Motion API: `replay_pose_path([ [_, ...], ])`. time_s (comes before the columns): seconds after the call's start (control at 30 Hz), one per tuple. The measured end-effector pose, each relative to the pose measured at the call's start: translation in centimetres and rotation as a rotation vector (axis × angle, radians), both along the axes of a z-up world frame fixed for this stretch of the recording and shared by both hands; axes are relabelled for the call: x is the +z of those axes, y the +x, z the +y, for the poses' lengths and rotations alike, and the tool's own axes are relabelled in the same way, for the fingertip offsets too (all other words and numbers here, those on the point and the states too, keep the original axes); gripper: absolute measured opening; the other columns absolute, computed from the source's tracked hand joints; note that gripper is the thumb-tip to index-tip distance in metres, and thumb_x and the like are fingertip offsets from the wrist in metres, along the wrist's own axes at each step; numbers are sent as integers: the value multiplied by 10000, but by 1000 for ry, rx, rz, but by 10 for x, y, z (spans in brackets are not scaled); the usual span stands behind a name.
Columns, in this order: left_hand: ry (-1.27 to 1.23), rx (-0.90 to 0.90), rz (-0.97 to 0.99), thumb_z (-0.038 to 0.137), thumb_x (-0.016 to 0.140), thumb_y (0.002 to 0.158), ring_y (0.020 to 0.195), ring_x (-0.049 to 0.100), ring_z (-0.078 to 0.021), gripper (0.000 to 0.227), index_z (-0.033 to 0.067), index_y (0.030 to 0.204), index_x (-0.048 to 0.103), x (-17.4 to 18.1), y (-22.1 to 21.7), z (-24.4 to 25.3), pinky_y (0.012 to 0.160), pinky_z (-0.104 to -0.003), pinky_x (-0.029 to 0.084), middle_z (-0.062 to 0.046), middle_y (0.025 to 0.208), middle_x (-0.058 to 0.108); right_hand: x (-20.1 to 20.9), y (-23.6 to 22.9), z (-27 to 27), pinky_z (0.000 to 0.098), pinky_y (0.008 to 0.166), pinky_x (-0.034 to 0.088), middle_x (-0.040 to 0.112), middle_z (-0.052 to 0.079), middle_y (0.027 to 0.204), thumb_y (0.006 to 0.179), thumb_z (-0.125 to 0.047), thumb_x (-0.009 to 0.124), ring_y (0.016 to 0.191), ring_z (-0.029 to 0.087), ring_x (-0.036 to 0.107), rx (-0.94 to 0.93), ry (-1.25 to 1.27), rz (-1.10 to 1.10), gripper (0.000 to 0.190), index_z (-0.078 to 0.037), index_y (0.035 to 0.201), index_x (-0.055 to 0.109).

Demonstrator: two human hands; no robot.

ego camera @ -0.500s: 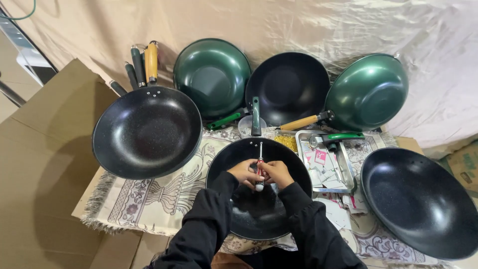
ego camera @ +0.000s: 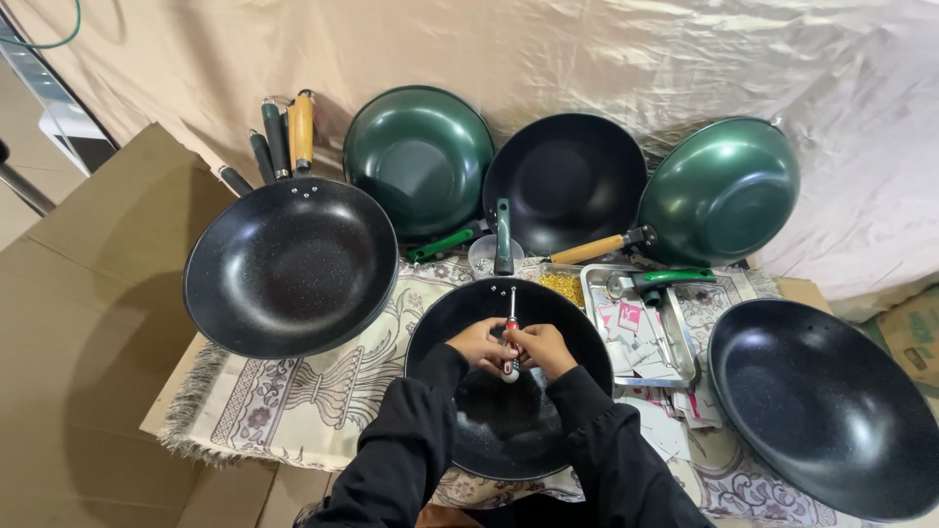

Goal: Assembling a handle onto a wok using a screw and a screwdriver

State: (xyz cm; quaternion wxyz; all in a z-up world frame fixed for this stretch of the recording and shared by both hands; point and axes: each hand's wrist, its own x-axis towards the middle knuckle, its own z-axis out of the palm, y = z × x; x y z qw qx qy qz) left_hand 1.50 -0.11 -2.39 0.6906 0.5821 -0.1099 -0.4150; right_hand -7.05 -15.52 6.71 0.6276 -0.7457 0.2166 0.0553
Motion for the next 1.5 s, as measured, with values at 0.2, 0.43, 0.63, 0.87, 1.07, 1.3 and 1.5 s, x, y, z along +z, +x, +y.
replay_pose_path([
  [0.2,40,-6,-70,125,962,767,925,726,-399,1017,74,1571,342,55,-26,9,760,-572,651,-297,1130,610,-4,2,-6,327,474,614,630,191,571,724,-253,907,491,227,672,-38,-34,-7,395,78,711,693],
  [0.43,-12,-44,24,111,940,804,966,712,-465,1056,102,1608,254,19,-14,2,770,-631,627,-318,1188,571,-16,9,-7,293,485,621,636,140,575,721,-261,883,503,184,674,-11,-51,-4,348,37,683,706],
  [0.63,12,-32,-62,93,954,781,961,716,-459,1049,104,1592,290,39,-19,7,742,-596,642,-342,1196,588,-12,5,-8,343,476,622,627,198,601,766,-258,867,502,251,686,-28,-12,12,382,88,754,705],
  [0.87,-32,-12,3,97,904,835,903,735,-443,1001,120,1605,265,30,-17,2,733,-596,644,-320,1167,605,-37,19,-17,295,483,622,633,158,577,731,-290,895,500,191,664,-26,-69,-18,379,34,686,703],
  [1.07,-74,-15,-22,57,913,817,881,739,-439,1013,103,1600,273,12,-9,0,727,-597,642,-322,1125,621,-15,8,-8,292,489,621,631,146,572,741,-312,873,509,195,668,-23,-68,-5,390,26,670,691],
  [1.3,-39,-8,-36,48,887,831,791,743,-410,986,103,1597,269,12,-5,1,706,-609,639,-302,1073,624,-16,10,-12,298,485,616,629,153,557,713,-277,893,502,195,664,-15,-116,-20,381,41,659,691],
  [1.5,5,-6,-6,80,917,811,827,733,-366,1027,127,1599,261,19,-12,1,738,-611,641,-272,1096,618,-12,6,-2,334,519,633,621,165,573,772,-280,824,517,211,664,-3,-43,12,367,51,683,692],
])
